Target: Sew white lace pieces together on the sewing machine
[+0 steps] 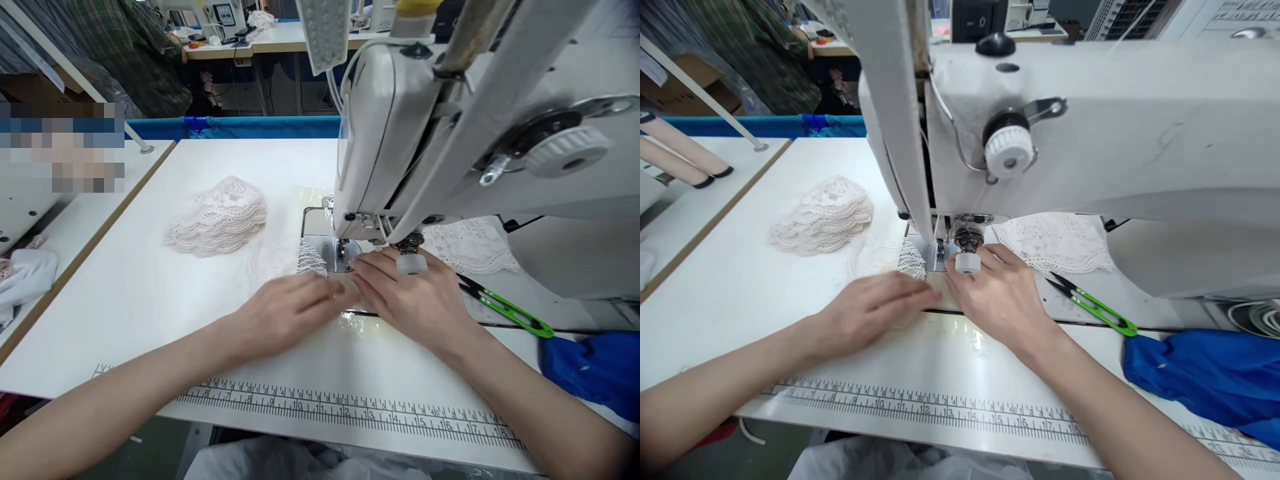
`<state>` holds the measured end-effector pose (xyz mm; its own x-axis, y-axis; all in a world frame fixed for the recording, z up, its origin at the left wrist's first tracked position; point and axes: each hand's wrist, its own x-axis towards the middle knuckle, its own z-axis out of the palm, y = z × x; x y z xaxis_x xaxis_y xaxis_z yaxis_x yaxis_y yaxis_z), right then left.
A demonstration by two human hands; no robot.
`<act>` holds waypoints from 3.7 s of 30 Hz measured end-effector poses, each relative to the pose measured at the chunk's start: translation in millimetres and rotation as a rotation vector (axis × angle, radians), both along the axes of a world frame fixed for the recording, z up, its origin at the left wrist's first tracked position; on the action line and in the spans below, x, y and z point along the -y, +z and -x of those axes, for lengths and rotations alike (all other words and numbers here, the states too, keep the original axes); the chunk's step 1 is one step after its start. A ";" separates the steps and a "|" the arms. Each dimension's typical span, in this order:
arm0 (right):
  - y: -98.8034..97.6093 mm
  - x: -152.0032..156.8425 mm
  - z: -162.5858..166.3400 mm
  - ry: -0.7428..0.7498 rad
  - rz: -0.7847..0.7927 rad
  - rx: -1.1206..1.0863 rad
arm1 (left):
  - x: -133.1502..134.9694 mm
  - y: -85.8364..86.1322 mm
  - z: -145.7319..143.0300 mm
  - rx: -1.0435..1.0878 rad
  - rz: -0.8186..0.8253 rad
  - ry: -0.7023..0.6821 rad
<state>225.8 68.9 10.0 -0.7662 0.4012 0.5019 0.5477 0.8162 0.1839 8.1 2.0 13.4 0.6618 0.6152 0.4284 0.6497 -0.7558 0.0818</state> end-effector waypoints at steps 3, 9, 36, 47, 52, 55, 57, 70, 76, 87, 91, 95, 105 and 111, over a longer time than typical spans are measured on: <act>-1.2 2.8 1.9 -0.029 0.047 -0.027 | -7.6 1.7 10.9 -0.071 0.086 0.286; 4.3 13.2 9.7 0.013 0.571 -0.184 | -4.5 1.2 6.1 0.173 0.330 0.385; 3.2 21.4 23.8 -0.074 1.443 -0.705 | 1.6 4.4 -3.6 0.598 0.786 0.418; -3.7 24.5 24.8 0.036 1.230 -0.702 | 2.9 1.0 -3.4 0.474 0.341 0.229; -0.8 25.2 25.0 0.083 1.105 -0.662 | 2.9 -4.2 -0.6 0.419 0.164 0.171; 0.3 25.3 24.7 0.092 1.088 -0.664 | 3.0 -2.1 -2.1 0.461 0.188 0.181; 0.9 25.2 24.3 0.110 1.068 -0.661 | 2.9 -0.4 -3.1 0.486 0.208 0.184; 2.5 25.7 23.1 0.233 0.894 -0.568 | 4.3 -6.8 2.0 0.418 0.221 0.145; 2.3 25.3 20.5 0.285 0.675 -0.572 | 4.2 -7.4 3.5 0.285 0.010 0.152; 13.8 22.9 3.6 0.566 -0.244 -0.153 | 12.7 -2.9 -2.0 0.326 0.061 0.076; 22.3 24.6 4.1 0.589 -0.316 -0.084 | 14.7 -1.1 -4.0 0.377 0.090 0.107; 26.9 26.6 3.7 0.562 -0.337 -0.060 | 17.0 2.3 -6.1 0.380 0.190 0.138; 11.4 26.6 5.2 0.500 0.014 -0.231 | 15.7 3.0 -5.2 0.326 0.492 0.147; -4.3 20.9 15.8 0.145 0.702 -0.399 | 6.8 -4.7 -10.8 0.153 0.484 0.443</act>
<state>210.0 48.0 5.8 -0.6515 0.6340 0.4167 0.3443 0.7365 -0.5822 19.0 -4.8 8.7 0.2563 0.9609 0.1047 0.8440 -0.2752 0.4604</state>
